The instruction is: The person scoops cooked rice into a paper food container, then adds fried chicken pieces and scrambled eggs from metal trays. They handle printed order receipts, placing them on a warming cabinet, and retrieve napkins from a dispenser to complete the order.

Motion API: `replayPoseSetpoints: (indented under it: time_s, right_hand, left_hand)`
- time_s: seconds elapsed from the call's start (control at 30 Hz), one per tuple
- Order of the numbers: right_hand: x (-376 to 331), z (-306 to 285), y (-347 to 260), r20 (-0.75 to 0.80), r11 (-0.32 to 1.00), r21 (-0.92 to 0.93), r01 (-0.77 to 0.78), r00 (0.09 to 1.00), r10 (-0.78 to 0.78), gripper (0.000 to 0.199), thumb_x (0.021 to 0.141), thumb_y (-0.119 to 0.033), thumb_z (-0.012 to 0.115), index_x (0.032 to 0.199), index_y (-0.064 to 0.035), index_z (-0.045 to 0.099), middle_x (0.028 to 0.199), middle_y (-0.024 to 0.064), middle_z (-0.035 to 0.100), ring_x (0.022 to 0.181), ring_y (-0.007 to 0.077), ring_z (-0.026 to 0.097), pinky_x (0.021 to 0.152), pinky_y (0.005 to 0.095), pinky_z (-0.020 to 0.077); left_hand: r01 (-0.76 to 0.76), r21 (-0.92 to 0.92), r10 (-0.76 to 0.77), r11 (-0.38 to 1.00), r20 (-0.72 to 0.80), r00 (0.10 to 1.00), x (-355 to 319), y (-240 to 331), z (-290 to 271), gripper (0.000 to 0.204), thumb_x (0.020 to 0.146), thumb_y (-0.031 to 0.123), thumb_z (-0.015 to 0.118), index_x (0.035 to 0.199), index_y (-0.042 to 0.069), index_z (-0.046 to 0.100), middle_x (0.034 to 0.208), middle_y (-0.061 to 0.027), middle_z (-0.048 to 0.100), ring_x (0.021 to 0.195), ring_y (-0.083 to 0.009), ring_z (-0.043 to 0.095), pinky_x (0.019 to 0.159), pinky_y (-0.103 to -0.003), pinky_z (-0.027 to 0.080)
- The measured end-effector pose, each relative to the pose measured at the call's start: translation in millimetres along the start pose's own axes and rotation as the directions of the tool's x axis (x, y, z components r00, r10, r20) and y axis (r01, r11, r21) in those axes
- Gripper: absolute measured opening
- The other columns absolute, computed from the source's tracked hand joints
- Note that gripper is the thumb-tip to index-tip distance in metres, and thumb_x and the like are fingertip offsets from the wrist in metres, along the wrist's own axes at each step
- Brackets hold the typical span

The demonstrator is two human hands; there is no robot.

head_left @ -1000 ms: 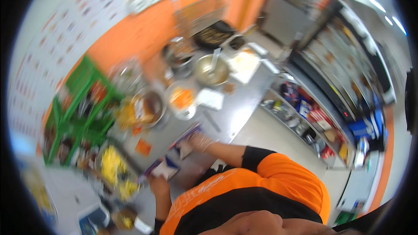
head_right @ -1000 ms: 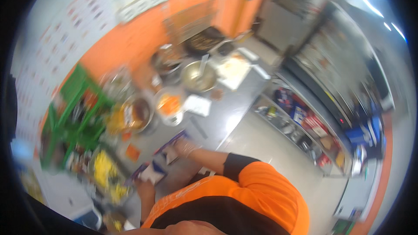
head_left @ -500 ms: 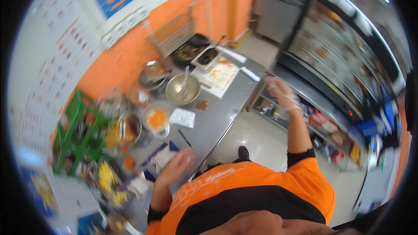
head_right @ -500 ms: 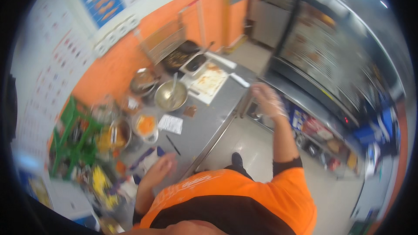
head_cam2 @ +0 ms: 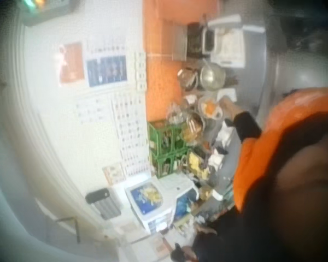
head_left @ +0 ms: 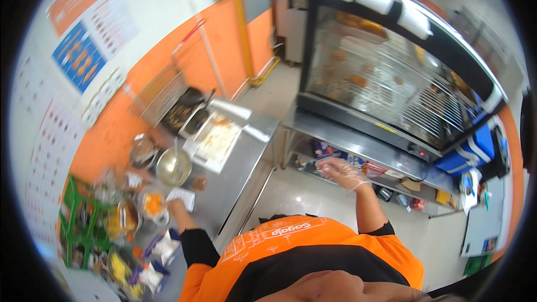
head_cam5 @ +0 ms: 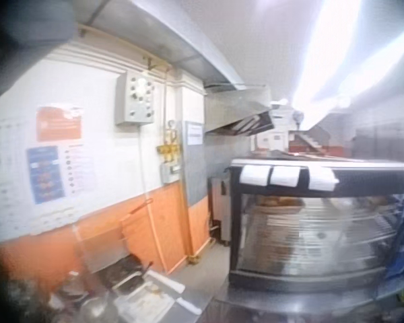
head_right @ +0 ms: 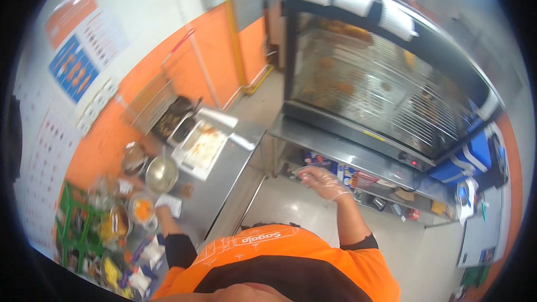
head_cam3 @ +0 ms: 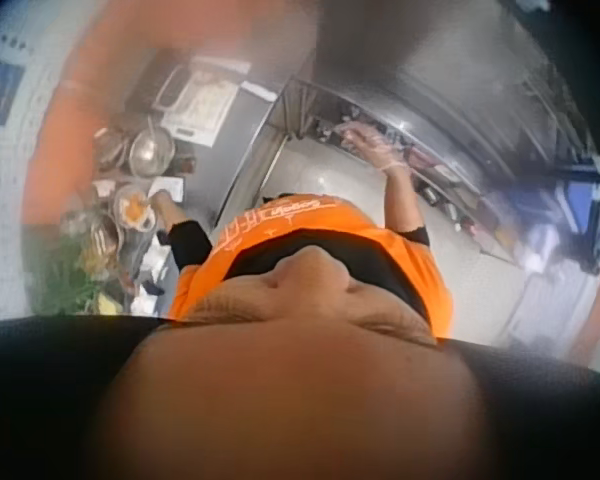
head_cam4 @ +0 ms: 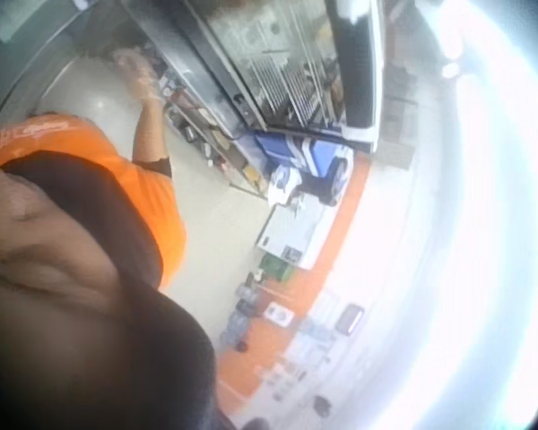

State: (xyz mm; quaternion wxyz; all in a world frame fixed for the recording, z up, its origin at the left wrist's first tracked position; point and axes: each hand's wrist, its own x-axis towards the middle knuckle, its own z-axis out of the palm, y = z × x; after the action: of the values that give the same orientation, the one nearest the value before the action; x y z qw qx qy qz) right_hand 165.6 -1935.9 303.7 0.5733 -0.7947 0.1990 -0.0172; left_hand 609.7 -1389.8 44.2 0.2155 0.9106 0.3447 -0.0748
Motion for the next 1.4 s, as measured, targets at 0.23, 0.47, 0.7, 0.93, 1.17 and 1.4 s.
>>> replayPoseSetpoints:
  time_s: [0.23,0.47,0.7,0.93,1.17,1.4]
  right_hand:
    - [14,9,3,0.089,0.936,0.341,0.088,0.988,-0.126,0.050,0.104,-0.037,0.060,0.145,-0.0105,0.051,0.137,0.0108,0.060,0.126,0.0226,0.058,0.102,0.0400,0.0521]
    - [58,8,-62,0.272,0.704,0.695,0.148,0.852,-0.448,0.083,0.089,-0.047,0.079,0.155,-0.0113,0.042,0.145,0.0079,0.053,0.135,0.0233,0.048,0.114,0.0372,0.0362]
    - [17,-70,-101,-0.026,0.989,0.128,0.078,0.997,-0.076,0.030,0.087,-0.013,0.081,0.113,-0.0084,0.067,0.103,0.0018,0.067,0.099,0.0139,0.062,0.087,0.0333,0.0511]
    - [-1,-113,-117,-0.473,0.984,-0.139,0.107,0.866,-0.161,0.013,0.085,-0.009,0.080,0.091,-0.0041,0.069,0.092,0.0063,0.069,0.088,0.0183,0.067,0.080,0.0327,0.0532]
    - [21,-156,-105,-0.571,0.899,-0.339,0.277,0.699,-0.431,0.020,0.075,0.012,0.069,0.088,-0.0022,0.073,0.090,0.0076,0.070,0.088,0.0233,0.069,0.080,0.0344,0.0547]
    - [40,-182,-109,-0.085,0.698,-0.230,0.679,0.700,-0.709,0.020,0.077,0.007,0.071,0.094,-0.0037,0.074,0.099,0.0088,0.071,0.097,0.0268,0.070,0.081,0.0363,0.0582]
  left_hand:
    - [-0.867,-0.456,0.806,0.200,-0.427,0.410,-264,100,-104,0.064,0.099,0.010,0.059,0.153,0.001,0.027,0.125,-0.0224,0.054,0.113,-0.0361,0.060,0.101,-0.043,0.047]
    - [-0.436,-0.855,0.736,-0.280,0.100,-0.670,-434,193,-138,0.063,0.094,-0.010,0.059,0.148,0.001,0.029,0.110,-0.0131,0.059,0.103,-0.0226,0.064,0.096,-0.036,0.053]
    - [-0.436,-0.876,0.683,-0.208,0.189,-0.705,-483,274,-132,0.054,0.090,0.002,0.072,0.140,0.007,0.052,0.104,-0.0108,0.064,0.089,-0.0274,0.066,0.081,-0.036,0.053]
    - [-0.554,-0.831,0.799,-0.042,0.305,-0.519,-481,300,-86,0.024,0.093,0.012,0.076,0.112,-0.001,0.070,0.095,-0.0062,0.068,0.086,-0.0107,0.066,0.075,-0.026,0.052]
    - [0.087,-0.929,0.904,0.361,0.325,-0.276,-488,317,-67,0.018,0.090,-0.005,0.074,0.084,0.005,0.060,0.099,-0.0076,0.070,0.074,-0.0137,0.070,0.062,-0.024,0.057]
    - [-0.087,-0.991,0.904,0.104,0.131,-0.406,-473,371,-90,0.036,0.098,0.025,0.071,0.126,0.006,0.060,0.128,-0.0124,0.063,0.109,-0.0229,0.067,0.093,-0.039,0.056]
